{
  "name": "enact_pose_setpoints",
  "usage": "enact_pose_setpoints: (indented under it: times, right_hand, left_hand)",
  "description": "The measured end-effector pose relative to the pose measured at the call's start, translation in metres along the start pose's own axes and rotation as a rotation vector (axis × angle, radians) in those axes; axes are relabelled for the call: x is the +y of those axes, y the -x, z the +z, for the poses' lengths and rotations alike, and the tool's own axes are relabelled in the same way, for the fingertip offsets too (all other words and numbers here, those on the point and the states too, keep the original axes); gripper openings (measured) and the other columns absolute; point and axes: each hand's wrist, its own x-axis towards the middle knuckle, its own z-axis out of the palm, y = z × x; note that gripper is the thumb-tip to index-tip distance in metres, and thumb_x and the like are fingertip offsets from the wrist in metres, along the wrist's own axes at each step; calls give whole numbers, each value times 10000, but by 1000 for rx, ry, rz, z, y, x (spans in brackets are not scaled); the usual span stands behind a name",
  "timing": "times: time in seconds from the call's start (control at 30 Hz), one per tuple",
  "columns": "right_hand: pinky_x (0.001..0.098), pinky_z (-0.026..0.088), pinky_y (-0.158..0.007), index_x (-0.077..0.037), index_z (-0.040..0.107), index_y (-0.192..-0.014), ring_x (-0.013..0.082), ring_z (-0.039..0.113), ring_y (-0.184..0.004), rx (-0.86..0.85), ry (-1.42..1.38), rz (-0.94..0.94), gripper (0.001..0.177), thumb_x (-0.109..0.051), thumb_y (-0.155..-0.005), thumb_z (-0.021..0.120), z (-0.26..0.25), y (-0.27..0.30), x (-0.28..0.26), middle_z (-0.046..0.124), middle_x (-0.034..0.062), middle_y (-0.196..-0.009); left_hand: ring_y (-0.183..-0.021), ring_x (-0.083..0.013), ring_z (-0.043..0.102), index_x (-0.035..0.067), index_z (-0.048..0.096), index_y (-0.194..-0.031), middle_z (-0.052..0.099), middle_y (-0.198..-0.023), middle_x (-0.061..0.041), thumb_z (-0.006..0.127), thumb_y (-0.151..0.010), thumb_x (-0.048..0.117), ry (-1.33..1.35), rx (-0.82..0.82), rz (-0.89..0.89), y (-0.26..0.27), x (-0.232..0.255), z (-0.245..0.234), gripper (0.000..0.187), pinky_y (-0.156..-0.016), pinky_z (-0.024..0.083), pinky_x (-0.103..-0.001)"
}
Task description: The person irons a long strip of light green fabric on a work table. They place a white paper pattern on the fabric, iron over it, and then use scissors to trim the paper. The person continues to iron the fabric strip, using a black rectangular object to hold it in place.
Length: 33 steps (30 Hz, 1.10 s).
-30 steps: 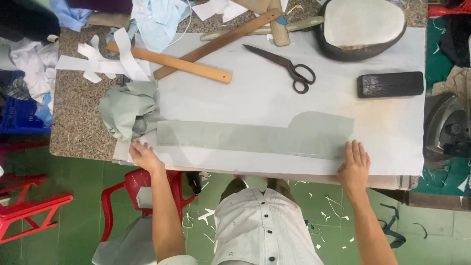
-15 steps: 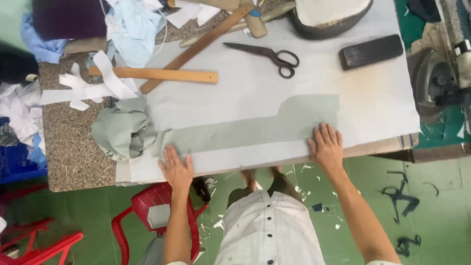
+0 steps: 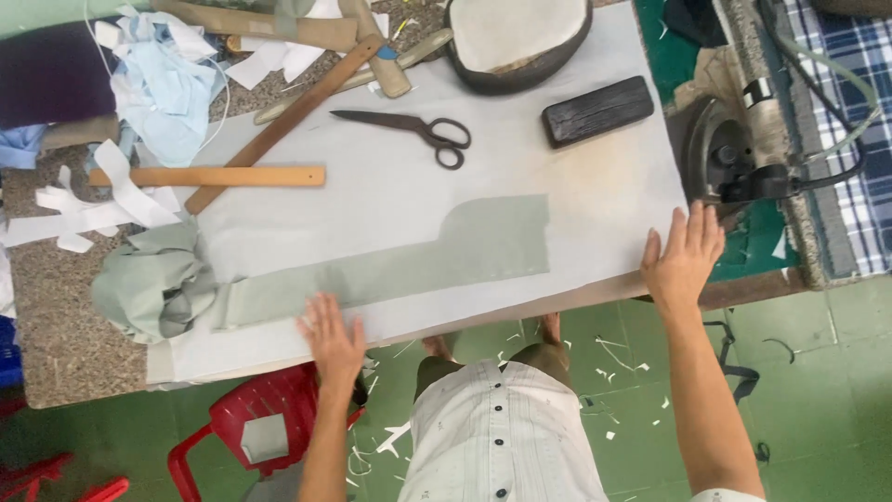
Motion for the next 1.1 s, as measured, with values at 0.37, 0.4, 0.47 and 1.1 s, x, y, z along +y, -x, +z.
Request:
enact_pose_setpoints:
  times: [0.37,0.4,0.47,1.1]
  right_hand:
    - [625,326,-1140,204,470,-1478,573,501,-1322,-254,15,-74,719,-321,-1020,650,25,-62,155,461,416,-1502]
    - [631,339,-1136,214,505,-1446,581,527,-1289,-220,-10,-82,606,-238,-1050,579,25,-63,158,491,421,-1473]
    - [638,352,-1131,225,539,-1414,589,552,-1257,-194,-47,-104,507,-155,-1079,507,22,-69,162,521,427,-1445]
    - [517,506,-673,2,530,-1373,418,663,-861,-908,-428,250,518,-412,-1068,591,-36,-171,84,683,276,-1023]
  left_hand:
    - [-1545,-327,201,-22,212,-1579,270,-1648,-186,391,-1002,645,202,-391,201,-32,344,47,900,-1258,68,-546]
    - [-1538,-332,226,-43,205,-1574,295,-1635,-198,428,-988,647,213,-374,205,-33,350,48,932,-1260,71,-552]
    - [-1531,-337,251,-64,198,-1569,321,-1623,-210,466,-973,648,218,-362,191,-28,358,47,966,-1261,74,-557]
    - [-1559,-316,153,18,254,-1583,216,-1672,-158,319,-1053,544,236,-276,0,-21,245,17,750,-1250,49,-583]
